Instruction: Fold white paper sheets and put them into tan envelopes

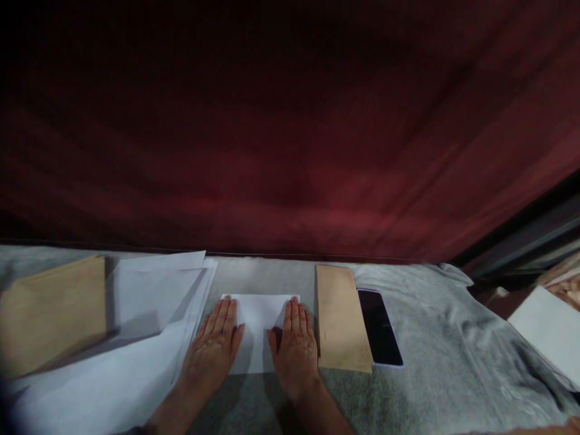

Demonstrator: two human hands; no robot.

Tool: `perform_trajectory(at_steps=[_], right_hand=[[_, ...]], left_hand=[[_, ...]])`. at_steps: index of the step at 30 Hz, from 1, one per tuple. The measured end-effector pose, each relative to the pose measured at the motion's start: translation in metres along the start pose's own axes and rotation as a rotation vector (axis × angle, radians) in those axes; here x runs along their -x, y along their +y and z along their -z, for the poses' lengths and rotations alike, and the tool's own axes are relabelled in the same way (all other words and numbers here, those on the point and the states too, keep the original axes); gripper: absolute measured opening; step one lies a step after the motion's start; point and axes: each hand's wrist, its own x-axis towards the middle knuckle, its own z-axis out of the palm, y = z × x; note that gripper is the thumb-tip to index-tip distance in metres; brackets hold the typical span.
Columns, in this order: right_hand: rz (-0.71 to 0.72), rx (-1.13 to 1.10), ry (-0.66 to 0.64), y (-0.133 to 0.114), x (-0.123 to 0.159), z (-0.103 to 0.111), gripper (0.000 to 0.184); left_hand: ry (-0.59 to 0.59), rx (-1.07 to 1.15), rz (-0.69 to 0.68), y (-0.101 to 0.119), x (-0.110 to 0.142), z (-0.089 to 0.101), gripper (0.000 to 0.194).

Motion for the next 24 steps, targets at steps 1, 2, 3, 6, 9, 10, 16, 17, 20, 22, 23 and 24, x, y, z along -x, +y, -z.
perform_trajectory(at_steps=[1, 2, 3, 6, 9, 10, 16, 17, 20, 22, 23, 24], right_hand=[[0.001, 0.003, -0.003, 0.001, 0.0, 0.0, 0.064], [0.003, 0.005, -0.005, 0.001, 0.001, 0.001, 0.064], [0.007, 0.003, -0.008, 0.002, 0.001, 0.001, 0.064], [0.008, -0.028, -0.02, 0.0, 0.0, 0.006, 0.065], [0.027, -0.084, -0.057, -0.006, -0.003, 0.014, 0.064], [0.042, -0.104, -0.075, -0.009, -0.004, 0.016, 0.064], [0.061, -0.193, -0.14, -0.024, -0.004, 0.016, 0.059], [0.062, -0.197, -0.145, -0.025, -0.004, 0.015, 0.058], [0.068, -0.198, -0.159, -0.026, -0.003, 0.01, 0.058], [0.067, -0.195, -0.163, -0.026, -0.002, 0.009, 0.057], [0.067, -0.194, -0.162, -0.026, -0.002, 0.008, 0.057], [0.067, -0.194, -0.162, -0.026, -0.003, 0.009, 0.056]], left_hand=[[-0.005, 0.0, -0.004, 0.0, 0.0, 0.0, 0.061], [-0.01, -0.001, -0.008, -0.001, 0.0, 0.0, 0.061], [-0.012, -0.002, -0.01, -0.001, 0.0, 0.0, 0.06], [-0.007, -0.007, -0.011, -0.001, -0.001, 0.0, 0.059], [-0.011, -0.01, -0.021, -0.002, -0.001, 0.0, 0.059], [-0.016, -0.013, -0.026, -0.003, -0.001, 0.0, 0.059], [-0.031, -0.029, -0.046, -0.005, -0.001, 0.002, 0.059], [-0.032, -0.028, -0.047, -0.005, -0.001, 0.002, 0.059], [-0.036, -0.037, -0.054, -0.006, -0.001, 0.0, 0.059], [-0.029, -0.041, -0.058, -0.007, -0.001, -0.001, 0.059], [-0.025, -0.038, -0.061, -0.007, -0.001, -0.001, 0.059], [-0.02, -0.034, -0.064, -0.007, -0.001, 0.0, 0.058]])
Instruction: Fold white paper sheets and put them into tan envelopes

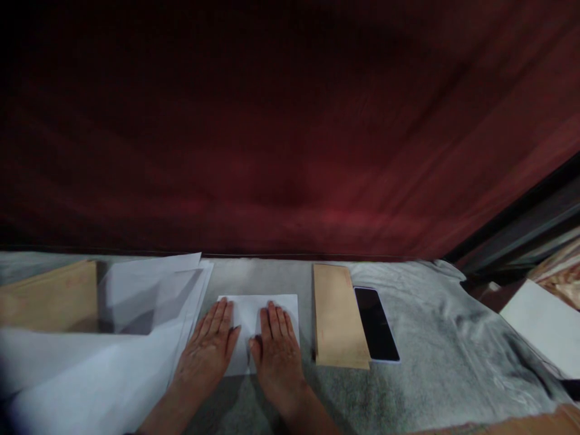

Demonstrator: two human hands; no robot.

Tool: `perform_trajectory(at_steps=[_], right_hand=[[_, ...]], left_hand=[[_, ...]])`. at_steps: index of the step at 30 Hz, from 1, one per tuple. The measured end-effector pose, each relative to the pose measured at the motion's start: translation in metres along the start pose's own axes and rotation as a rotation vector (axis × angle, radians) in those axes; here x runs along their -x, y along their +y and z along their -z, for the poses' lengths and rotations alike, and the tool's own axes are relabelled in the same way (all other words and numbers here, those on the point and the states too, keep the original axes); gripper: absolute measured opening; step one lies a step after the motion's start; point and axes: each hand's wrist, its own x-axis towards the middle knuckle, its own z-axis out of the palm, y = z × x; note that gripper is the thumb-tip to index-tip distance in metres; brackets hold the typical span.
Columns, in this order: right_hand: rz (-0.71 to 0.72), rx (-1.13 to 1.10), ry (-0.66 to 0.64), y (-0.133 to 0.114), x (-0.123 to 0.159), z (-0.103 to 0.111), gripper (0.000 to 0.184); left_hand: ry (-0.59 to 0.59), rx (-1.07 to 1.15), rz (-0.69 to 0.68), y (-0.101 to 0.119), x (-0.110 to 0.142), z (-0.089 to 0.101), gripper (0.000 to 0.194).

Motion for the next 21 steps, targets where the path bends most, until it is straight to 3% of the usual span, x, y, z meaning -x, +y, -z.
perform_trajectory(at_steps=[8, 13, 21], right_hand=[[0.015, 0.061, -0.065, 0.001, 0.0, -0.001, 0.055], [0.077, 0.137, -0.03, 0.005, 0.002, -0.009, 0.058], [0.05, 0.153, -0.095, 0.008, 0.001, -0.001, 0.059]], left_hand=[[-0.051, 0.106, -0.096, 0.023, -0.005, 0.016, 0.057], [-0.034, 0.143, -0.171, 0.041, -0.002, 0.011, 0.056], [0.013, 0.107, -0.187, 0.039, 0.003, 0.004, 0.056]])
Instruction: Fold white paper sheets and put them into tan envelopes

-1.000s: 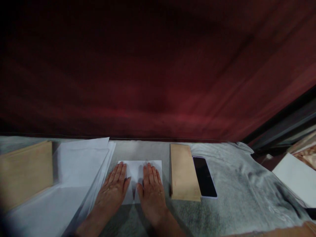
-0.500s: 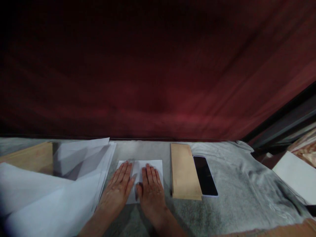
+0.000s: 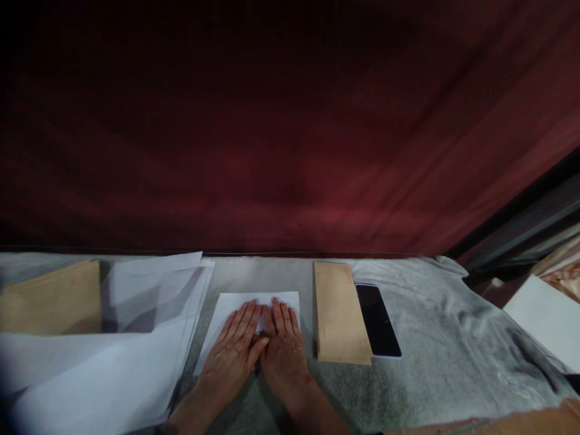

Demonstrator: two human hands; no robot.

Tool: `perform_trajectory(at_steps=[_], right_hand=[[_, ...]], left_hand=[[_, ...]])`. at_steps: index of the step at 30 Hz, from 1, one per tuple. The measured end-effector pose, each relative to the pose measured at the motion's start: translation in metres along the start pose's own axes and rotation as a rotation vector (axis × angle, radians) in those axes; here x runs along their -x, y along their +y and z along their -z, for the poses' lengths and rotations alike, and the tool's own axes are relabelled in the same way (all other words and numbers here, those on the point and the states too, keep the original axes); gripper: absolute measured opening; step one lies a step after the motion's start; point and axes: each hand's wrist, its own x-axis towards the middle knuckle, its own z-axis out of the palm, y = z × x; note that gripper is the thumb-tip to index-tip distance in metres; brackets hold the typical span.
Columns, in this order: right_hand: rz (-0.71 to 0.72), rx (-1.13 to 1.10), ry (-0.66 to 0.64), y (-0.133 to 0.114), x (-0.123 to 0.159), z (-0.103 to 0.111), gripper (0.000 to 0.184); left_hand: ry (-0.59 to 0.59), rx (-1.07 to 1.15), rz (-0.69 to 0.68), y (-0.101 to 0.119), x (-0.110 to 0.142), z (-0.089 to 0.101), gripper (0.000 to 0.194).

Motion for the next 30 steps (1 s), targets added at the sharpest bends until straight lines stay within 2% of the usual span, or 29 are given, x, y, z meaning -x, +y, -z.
perform_trajectory(at_steps=[6, 13, 19, 30], right_hand=[[-0.066, -0.03, 0.032, 0.005, 0.001, 0.002, 0.056], [-0.076, -0.039, 0.092, 0.007, 0.002, -0.002, 0.055], [-0.095, -0.03, 0.108, 0.01, -0.002, 0.005, 0.05], [-0.19, 0.067, 0.158, 0.019, 0.0, -0.001, 0.056]], left_hand=[[-0.026, 0.008, 0.003, -0.004, 0.001, 0.003, 0.056], [-0.053, -0.018, 0.041, -0.005, 0.0, 0.001, 0.055], [-0.073, -0.032, 0.056, -0.006, -0.001, 0.007, 0.055], [-0.074, -0.039, 0.252, -0.014, 0.002, 0.005, 0.06]])
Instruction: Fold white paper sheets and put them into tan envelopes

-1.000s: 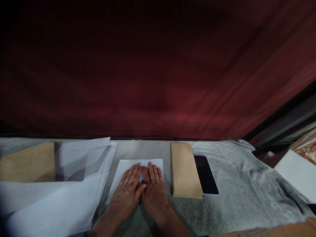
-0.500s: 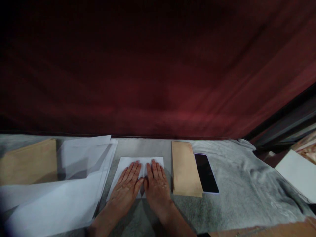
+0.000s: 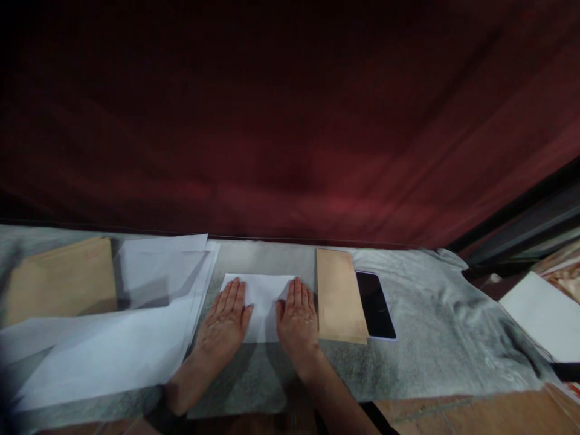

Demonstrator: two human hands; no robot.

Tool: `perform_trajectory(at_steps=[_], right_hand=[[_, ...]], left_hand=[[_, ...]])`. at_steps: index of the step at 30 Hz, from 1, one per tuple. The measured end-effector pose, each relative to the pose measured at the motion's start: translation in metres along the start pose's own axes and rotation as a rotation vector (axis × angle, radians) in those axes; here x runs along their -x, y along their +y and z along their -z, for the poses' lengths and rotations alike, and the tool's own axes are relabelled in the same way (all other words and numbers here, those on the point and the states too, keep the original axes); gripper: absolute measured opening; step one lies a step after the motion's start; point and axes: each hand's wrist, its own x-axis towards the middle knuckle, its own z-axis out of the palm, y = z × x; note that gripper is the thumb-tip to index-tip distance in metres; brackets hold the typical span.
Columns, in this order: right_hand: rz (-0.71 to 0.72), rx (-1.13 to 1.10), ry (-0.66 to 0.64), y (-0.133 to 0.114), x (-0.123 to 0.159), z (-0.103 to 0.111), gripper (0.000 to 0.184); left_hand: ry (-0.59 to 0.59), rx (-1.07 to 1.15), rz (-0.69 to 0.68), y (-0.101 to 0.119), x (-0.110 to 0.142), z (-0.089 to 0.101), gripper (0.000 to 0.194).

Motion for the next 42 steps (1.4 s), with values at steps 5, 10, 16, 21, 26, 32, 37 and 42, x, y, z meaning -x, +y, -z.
perform_trajectory(at_steps=[5, 10, 16, 21, 26, 32, 37, 42], right_hand=[[-0.028, -0.017, 0.013, 0.0, -0.003, 0.005, 0.056], [0.127, -0.158, -0.1, -0.015, -0.009, 0.018, 0.053], [0.2, -0.284, -0.167, -0.03, 0.0, 0.015, 0.055], [0.198, -0.233, -0.173, -0.022, 0.006, 0.011, 0.055], [0.21, -0.181, -0.148, -0.015, 0.009, 0.012, 0.058], [0.181, -0.121, -0.122, -0.008, 0.011, 0.014, 0.057], [0.172, -0.092, -0.076, -0.001, 0.014, 0.014, 0.06], [0.161, -0.074, -0.04, 0.003, 0.017, 0.013, 0.06]], left_hand=[[-0.01, -0.002, 0.069, 0.004, -0.004, 0.01, 0.059], [-0.062, 0.035, -0.063, 0.024, -0.003, 0.009, 0.058], [-0.075, 0.033, -0.166, 0.037, 0.014, 0.004, 0.065], [-0.115, 0.034, -0.123, 0.031, 0.016, 0.01, 0.06], [-0.121, 0.022, -0.089, 0.025, 0.019, 0.016, 0.056], [-0.14, 0.002, -0.058, 0.015, 0.022, 0.024, 0.055], [-0.148, 0.012, -0.003, 0.008, 0.024, 0.025, 0.059], [-0.107, 0.03, 0.026, 0.004, 0.029, 0.023, 0.06]])
